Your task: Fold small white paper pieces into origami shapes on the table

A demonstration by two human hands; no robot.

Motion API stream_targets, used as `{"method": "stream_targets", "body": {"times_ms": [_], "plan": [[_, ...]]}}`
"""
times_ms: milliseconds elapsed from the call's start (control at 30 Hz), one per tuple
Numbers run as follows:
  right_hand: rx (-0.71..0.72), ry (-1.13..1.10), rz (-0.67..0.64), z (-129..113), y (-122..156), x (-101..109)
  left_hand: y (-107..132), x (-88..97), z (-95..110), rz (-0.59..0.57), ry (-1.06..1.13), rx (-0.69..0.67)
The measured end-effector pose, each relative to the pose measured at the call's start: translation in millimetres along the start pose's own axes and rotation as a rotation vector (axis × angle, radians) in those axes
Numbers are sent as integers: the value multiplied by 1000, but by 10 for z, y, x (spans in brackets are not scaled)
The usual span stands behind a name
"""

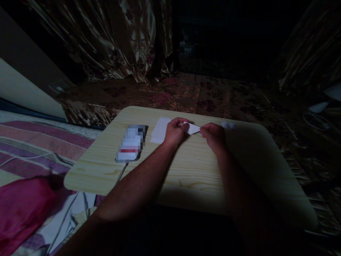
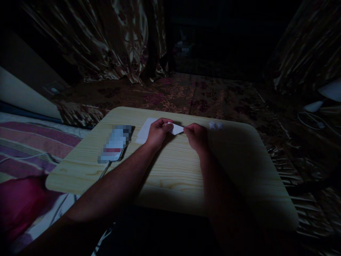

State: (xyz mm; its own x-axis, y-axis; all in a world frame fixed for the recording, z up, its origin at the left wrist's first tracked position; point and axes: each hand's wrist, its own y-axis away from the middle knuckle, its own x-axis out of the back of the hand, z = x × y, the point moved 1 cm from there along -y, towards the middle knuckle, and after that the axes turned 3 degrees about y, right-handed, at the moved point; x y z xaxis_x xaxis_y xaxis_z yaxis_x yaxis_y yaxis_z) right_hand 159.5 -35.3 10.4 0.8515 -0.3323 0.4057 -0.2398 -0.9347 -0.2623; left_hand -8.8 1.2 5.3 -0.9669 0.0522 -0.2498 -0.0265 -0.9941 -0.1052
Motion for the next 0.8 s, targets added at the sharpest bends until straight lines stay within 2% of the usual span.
{"method": "stream_targets", "body": {"times_ms": [367, 500, 800], "plan": [[-106, -127, 76, -68, -2, 16, 46, -53, 33, -30, 52, 100], [-130, -124, 103, -53, -15, 8, 53, -66, 70, -1, 115, 84], [-108, -13, 55, 32, -24, -31, 14, -34, 89, 59, 197, 37]]}}
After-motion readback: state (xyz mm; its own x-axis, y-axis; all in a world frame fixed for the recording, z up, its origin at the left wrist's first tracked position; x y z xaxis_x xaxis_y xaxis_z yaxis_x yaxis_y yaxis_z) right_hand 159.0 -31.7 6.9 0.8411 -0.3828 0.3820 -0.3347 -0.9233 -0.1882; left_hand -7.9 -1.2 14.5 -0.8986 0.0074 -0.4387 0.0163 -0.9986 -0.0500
